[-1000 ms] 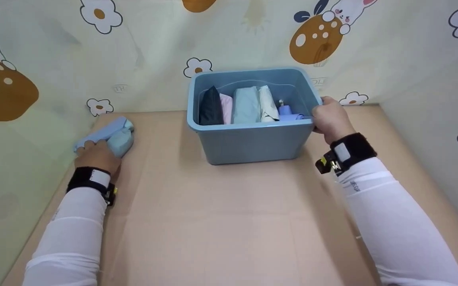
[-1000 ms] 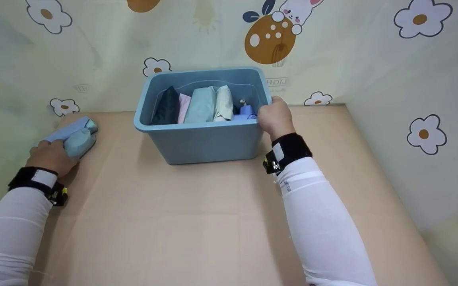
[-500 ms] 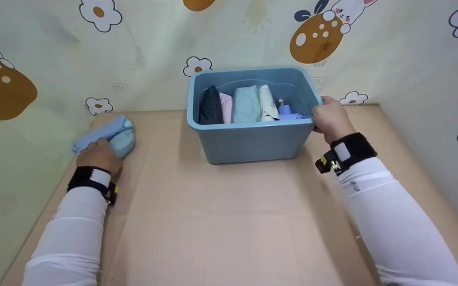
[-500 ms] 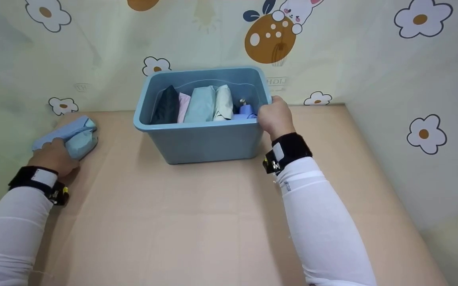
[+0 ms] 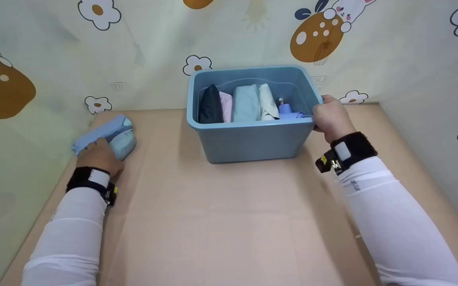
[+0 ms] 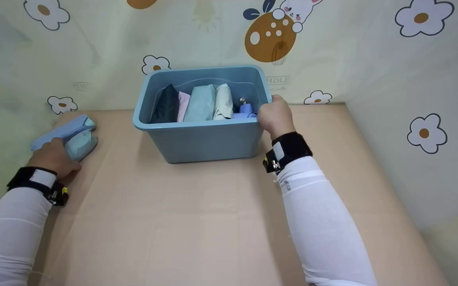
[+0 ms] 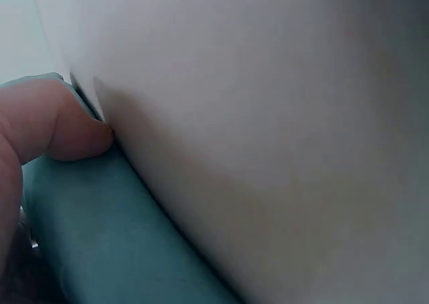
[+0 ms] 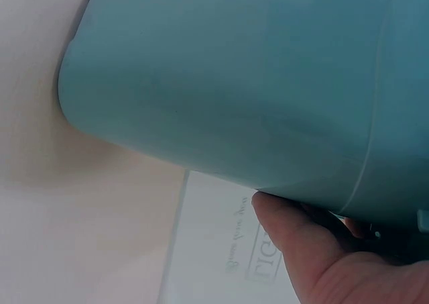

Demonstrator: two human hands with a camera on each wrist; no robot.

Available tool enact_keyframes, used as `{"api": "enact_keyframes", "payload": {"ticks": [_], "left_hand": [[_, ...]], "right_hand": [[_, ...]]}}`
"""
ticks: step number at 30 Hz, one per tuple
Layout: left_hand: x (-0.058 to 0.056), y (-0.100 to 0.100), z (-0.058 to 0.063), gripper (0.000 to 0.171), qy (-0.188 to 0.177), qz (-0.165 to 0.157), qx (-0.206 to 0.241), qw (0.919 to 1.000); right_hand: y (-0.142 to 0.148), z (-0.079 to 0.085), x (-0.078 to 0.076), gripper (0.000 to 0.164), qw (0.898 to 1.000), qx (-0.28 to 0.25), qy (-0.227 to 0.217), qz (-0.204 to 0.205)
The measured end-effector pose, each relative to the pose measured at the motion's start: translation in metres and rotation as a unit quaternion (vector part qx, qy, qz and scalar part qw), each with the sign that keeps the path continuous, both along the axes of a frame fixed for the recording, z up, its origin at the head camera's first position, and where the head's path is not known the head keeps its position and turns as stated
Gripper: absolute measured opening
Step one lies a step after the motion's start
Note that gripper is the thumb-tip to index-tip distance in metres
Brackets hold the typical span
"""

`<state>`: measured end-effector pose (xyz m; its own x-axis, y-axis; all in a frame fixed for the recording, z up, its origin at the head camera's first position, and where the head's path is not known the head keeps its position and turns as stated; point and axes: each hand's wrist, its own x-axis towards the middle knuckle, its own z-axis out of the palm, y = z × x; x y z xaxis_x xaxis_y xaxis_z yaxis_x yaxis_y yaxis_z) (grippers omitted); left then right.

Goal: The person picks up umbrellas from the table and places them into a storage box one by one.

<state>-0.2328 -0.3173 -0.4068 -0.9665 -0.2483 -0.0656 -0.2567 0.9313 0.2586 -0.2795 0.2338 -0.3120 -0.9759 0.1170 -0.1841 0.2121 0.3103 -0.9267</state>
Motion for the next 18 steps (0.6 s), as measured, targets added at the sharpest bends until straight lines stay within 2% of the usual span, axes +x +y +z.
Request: {"api": "enact_keyframes", "payload": {"ticks": [9,14,18], "left_hand": [[0.001,0.004,0.001,0.081,-0.012,-0.023,0.01,0.9996],[0.003,0.007,0.002,0.085,-0.032,-0.022,0.037,0.9986],[0.005,0.015,0.006,0.085,-0.043,-0.039,0.049,0.9971]], "right_hand": [[0.001,-0.001,0.001,0.068,1.0,0.005,0.015,-0.005],[0.0,-0.001,0.0,0.069,1.0,0.01,0.008,-0.003],[-0.001,0.0,0.001,0.07,1.0,0.015,0.002,-0.003]]}}
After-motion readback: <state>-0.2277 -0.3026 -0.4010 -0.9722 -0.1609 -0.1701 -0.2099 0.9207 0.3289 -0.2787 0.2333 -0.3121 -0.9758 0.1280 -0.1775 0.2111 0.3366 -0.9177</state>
